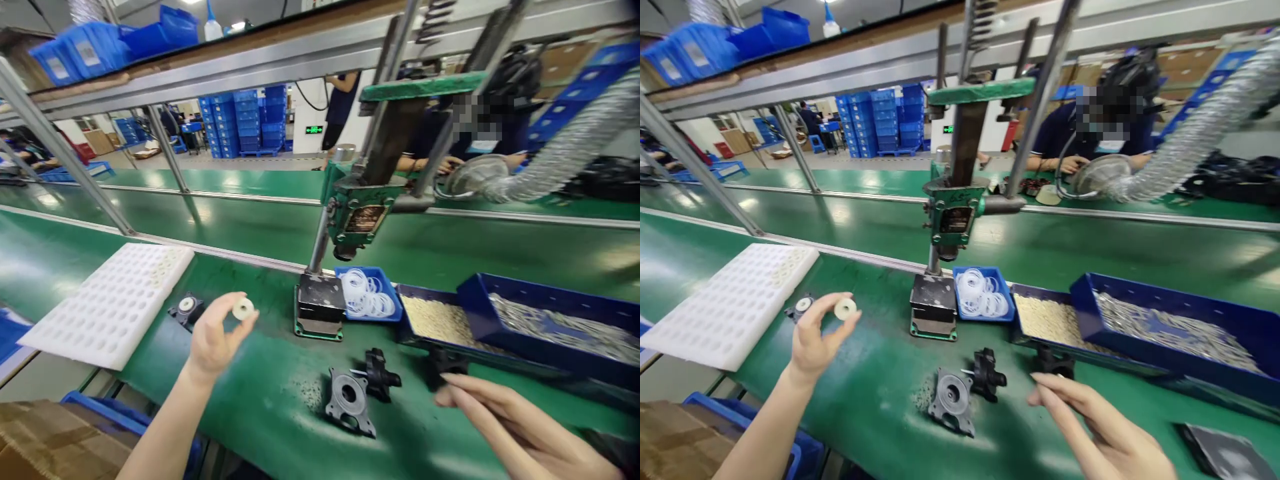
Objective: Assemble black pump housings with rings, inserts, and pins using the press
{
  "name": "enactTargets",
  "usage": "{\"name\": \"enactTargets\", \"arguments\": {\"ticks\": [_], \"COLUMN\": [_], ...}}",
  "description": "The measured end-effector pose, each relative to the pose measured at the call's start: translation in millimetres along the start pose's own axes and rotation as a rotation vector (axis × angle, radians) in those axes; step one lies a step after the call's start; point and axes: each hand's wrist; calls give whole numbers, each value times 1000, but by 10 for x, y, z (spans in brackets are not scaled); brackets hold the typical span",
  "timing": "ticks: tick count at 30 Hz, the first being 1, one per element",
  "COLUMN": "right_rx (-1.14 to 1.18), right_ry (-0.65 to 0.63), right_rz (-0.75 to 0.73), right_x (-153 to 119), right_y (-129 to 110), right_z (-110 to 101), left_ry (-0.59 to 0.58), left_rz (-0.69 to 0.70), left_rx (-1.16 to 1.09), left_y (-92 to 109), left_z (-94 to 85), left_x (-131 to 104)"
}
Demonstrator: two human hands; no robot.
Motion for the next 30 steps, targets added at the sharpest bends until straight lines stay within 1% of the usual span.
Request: {"name": "enactTargets", "arguments": {"ticks": [2,3,4,7,9,11,13,14,18,20,24,30], "right_rx": [-68,-72,-52,13,35,50,67,75,104,122,129,145], "right_ry": [-110,-152,-165,-158,-150,-149,-141,-138,-144,-153,-163,-152], "right_rz": [-19,-26,-25,-21,-6,23,59,75,124,136,151,171], "right_x": [-66,-93,-116,-173,-207,-237,-260,-268,-300,-320,-363,-395], "right_y": [-21,-35,-46,-49,-23,18,61,82,164,205,263,299], "right_z": [11,17,20,13,-13,-50,-92,-111,-168,-184,-207,-228], "left_ry": [-74,-91,-98,-117,-146,-171,-196,-213,-272,-285,-327,-391], "left_rz": [19,12,0,-15,-14,-42,-57,-28,210,258,246,201], "left_rx": [-97,-127,-154,-212,-254,-316,-348,-335,-191,-155,-127,-130], "left_y": [381,520,626,818,911,1001,1073,1097,1142,1163,1222,1261], "left_z": [208,289,358,511,577,620,652,666,725,751,774,761], "left_x": [-60,-71,-74,-80,-104,-145,-190,-208,-252,-263,-294,-342]}}
Point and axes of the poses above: each hand's wrist, its own x-axis towards the middle knuckle, its own z-axis out of the palm, y = z × x, and after that the axes turned 13 degrees about y, right-handed
